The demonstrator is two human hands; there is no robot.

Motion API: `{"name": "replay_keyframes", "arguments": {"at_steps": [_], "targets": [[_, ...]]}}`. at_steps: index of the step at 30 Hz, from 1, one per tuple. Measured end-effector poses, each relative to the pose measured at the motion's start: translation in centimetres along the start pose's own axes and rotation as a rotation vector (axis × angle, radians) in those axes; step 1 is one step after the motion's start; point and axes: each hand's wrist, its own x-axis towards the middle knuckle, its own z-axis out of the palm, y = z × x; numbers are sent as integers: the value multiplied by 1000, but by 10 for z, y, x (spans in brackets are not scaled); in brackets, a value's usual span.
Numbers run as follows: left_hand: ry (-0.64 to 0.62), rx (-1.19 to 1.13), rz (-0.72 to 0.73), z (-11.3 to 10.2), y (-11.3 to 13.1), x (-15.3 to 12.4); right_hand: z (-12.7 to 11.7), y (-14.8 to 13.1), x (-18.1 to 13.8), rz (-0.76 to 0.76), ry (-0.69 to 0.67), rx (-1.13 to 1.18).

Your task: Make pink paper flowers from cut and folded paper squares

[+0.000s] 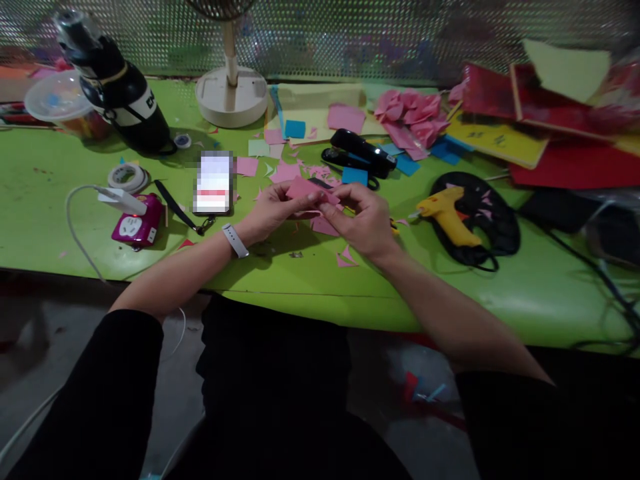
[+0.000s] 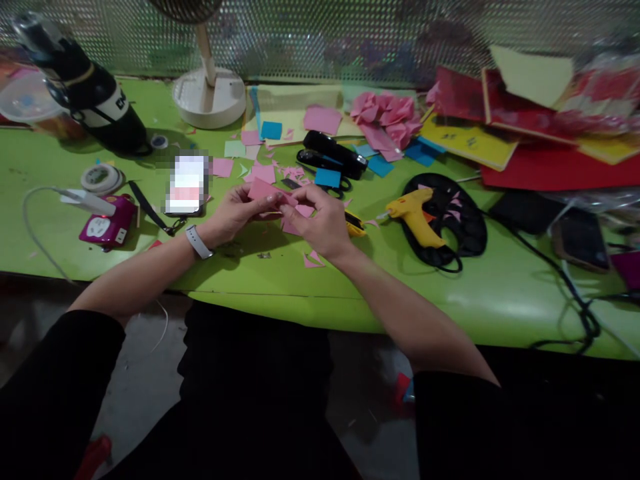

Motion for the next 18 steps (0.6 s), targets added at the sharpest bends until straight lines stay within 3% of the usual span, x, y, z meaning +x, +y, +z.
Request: {"name": "replay_keyframes", "arguments": {"at_steps": [18], "targets": [[44,21,-64,4,5,-2,1,-2,1,26,0,19]]}}
